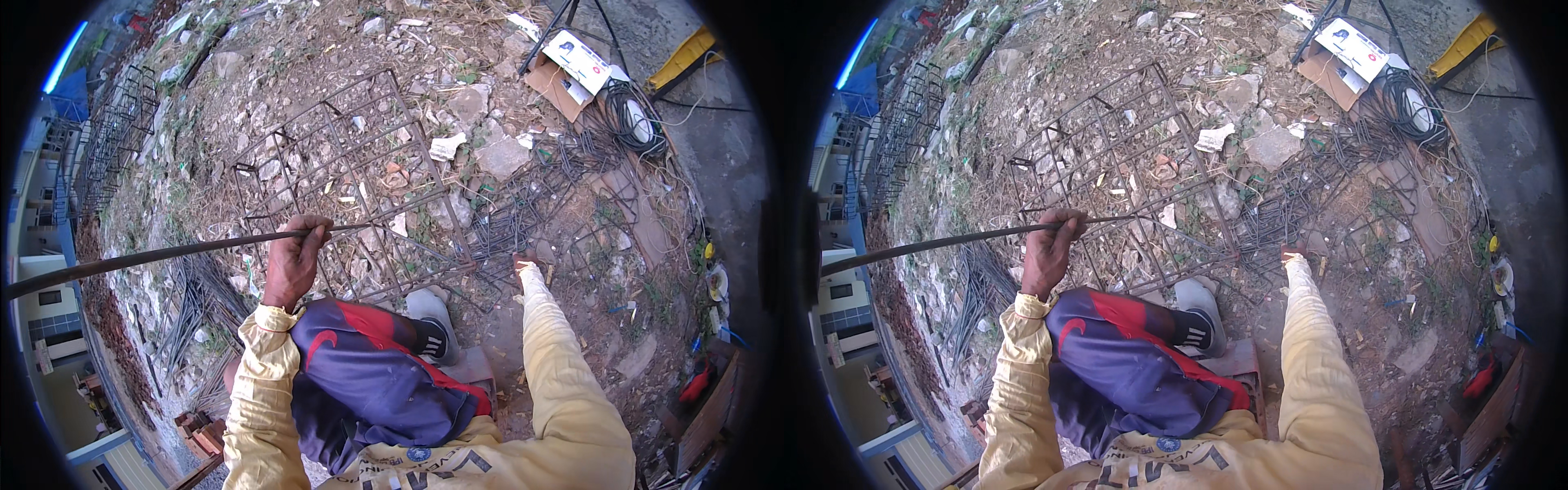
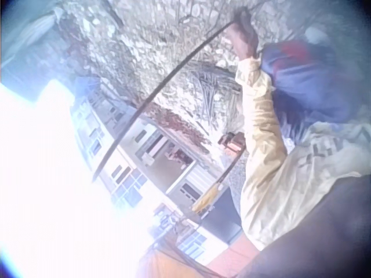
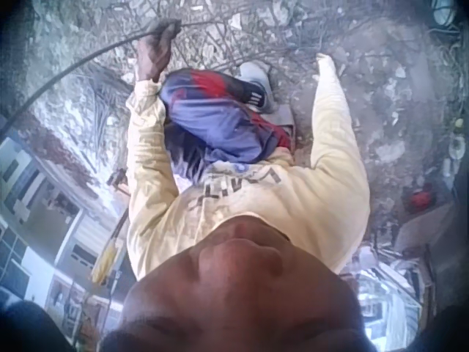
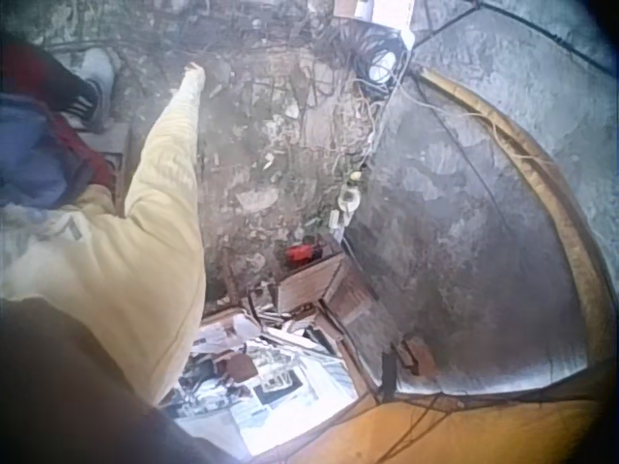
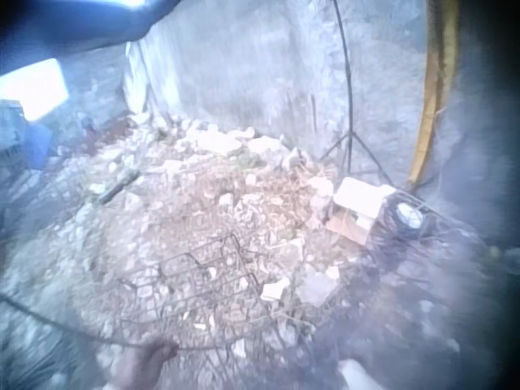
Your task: The person picks up a long metal rod and uses it to adjust and align the bars of a rebar cage on the ground. They repeatedly position the rod and manipulate the cage structure to ensure proper alignment.
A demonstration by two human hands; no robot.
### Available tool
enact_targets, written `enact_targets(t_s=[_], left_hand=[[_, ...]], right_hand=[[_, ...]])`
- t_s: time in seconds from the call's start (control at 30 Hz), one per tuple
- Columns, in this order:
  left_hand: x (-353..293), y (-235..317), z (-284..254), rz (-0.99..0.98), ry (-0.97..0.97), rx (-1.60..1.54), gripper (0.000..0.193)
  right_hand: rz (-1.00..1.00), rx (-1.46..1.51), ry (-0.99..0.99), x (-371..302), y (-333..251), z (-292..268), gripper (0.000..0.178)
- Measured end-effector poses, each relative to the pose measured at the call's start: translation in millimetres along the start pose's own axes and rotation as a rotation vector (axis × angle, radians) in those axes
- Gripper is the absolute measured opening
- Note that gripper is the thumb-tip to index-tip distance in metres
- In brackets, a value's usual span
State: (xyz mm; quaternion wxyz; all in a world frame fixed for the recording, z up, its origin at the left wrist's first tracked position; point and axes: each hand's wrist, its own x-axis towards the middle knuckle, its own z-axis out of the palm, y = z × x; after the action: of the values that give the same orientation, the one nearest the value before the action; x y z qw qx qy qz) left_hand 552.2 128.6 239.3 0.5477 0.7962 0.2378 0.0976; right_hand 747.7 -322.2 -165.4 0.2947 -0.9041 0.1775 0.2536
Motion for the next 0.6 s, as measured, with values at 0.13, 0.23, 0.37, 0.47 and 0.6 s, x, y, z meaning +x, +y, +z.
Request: enact_targets(t_s=[0.13, 0.23, 0.37, 0.47, 0.6], left_hand=[[-4, -11, -27, -0.067, 0.044, 0.088, 0.016], [8, -24, -15, -0.031, 0.024, 0.026, 0.015], [3, -17, -14, -0.009, -0.037, 0.008, 0.015], [-12, -21, -35, -0.087, -0.006, 0.178, 0.015], [-12, 1, -26, 0.056, 0.005, 0.239, 0.015]], right_hand=[[0.210, 0.065, -0.182, -28, -41, 70, 0.037], [0.293, 0.530, -0.283, 21, 6, 47, 0.032], [0.214, 0.530, -0.287, 28, 13, 50, 0.025], [0.098, 0.416, -0.355, -14, -2, 62, 0.026], [0.155, 0.602, -0.421, -8, 0, -1, 0.029]])
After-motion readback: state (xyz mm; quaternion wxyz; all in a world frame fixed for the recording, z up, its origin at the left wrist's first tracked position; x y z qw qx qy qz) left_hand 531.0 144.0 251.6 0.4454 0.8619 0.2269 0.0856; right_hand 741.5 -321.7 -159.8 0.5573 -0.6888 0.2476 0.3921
